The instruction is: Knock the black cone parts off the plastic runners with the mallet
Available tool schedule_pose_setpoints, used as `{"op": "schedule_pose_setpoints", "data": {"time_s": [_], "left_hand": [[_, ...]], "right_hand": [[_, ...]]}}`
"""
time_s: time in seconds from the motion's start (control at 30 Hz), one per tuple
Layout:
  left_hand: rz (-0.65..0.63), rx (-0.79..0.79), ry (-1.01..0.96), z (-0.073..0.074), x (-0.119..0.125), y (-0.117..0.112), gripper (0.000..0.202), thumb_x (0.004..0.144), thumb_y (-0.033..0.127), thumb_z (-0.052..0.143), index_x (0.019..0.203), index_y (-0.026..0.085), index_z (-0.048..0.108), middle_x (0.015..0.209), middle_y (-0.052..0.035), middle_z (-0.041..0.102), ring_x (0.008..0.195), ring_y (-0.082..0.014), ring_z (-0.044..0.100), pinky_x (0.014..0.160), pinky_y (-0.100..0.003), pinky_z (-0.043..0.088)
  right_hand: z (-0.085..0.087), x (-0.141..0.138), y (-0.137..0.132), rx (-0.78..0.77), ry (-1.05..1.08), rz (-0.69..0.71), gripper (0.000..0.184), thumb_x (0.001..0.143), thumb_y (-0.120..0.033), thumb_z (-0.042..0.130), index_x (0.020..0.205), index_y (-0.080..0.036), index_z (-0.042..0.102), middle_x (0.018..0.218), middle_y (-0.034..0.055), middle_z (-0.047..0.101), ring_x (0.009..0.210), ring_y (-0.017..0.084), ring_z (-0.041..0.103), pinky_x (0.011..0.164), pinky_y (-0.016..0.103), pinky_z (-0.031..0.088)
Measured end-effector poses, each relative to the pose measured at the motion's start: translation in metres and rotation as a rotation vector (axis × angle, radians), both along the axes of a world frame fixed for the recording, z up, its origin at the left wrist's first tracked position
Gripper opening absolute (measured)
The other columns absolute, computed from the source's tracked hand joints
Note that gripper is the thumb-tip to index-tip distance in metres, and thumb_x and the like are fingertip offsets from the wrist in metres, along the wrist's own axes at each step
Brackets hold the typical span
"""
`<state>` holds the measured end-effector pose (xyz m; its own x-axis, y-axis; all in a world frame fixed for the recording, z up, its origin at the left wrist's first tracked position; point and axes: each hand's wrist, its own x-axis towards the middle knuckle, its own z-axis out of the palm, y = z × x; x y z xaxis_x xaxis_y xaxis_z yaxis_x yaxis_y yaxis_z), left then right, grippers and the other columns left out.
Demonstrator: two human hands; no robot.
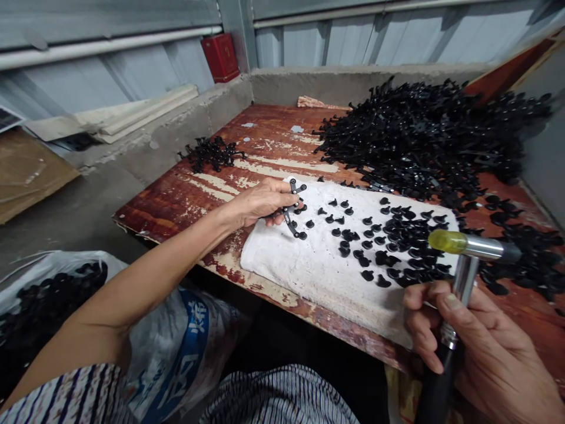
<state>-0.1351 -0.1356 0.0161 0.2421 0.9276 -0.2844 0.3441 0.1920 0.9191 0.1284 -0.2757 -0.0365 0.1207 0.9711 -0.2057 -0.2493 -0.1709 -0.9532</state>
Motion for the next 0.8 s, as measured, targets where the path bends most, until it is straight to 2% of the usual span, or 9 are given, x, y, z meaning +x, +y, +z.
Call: {"op": "schedule_pose_setpoints", "data": {"time_s": [0.17, 0.3, 0.5, 0.8], "left_hand": [[0.028, 0.023, 0.032, -0.001, 0.006, 0.008, 0.016, 0.087, 0.011, 0.056, 0.072, 0.009, 0.063, 0.067, -0.0043, 0.065, 0.033, -0.0024, 0.045, 0.028, -0.017, 0.026], [0.033, 0.036, 0.059, -0.003, 0.006, 0.011, 0.019, 0.087, 0.013, 0.058, 0.068, 0.010, 0.061, 0.054, -0.0009, 0.058, 0.033, -0.0038, 0.045, 0.029, -0.017, 0.025], [0.049, 0.020, 0.112, -0.002, 0.010, 0.014, 0.023, 0.089, 0.012, 0.055, 0.066, 0.013, 0.056, 0.045, 0.0042, 0.047, 0.032, -0.0041, 0.043, 0.031, -0.016, 0.023], [0.078, -0.009, 0.104, -0.007, 0.007, 0.021, 0.019, 0.085, 0.012, 0.059, 0.066, 0.013, 0.057, 0.054, -0.0002, 0.057, 0.034, -0.0050, 0.045, 0.030, -0.018, 0.024]], "right_hand": [[-0.001, 0.000, 0.000, -0.017, 0.014, 0.001, 0.023, 0.070, -0.037, 0.076, 0.078, -0.023, 0.059, 0.076, 0.0022, 0.063, 0.039, 0.009, 0.049, 0.028, 0.018, 0.038], [0.001, 0.000, 0.000, -0.026, 0.021, -0.015, 0.023, 0.070, -0.037, 0.076, 0.077, -0.023, 0.059, 0.075, 0.0020, 0.063, 0.038, 0.009, 0.048, 0.027, 0.018, 0.037], [-0.002, 0.000, 0.001, -0.006, -0.001, -0.037, 0.025, 0.068, -0.040, 0.077, 0.075, -0.023, 0.059, 0.073, 0.0018, 0.063, 0.036, 0.010, 0.047, 0.025, 0.019, 0.035], [-0.005, 0.001, 0.001, 0.005, -0.002, -0.023, 0.019, 0.073, -0.039, 0.073, 0.078, -0.025, 0.060, 0.075, 0.0015, 0.063, 0.037, 0.010, 0.048, 0.026, 0.019, 0.037]]}}
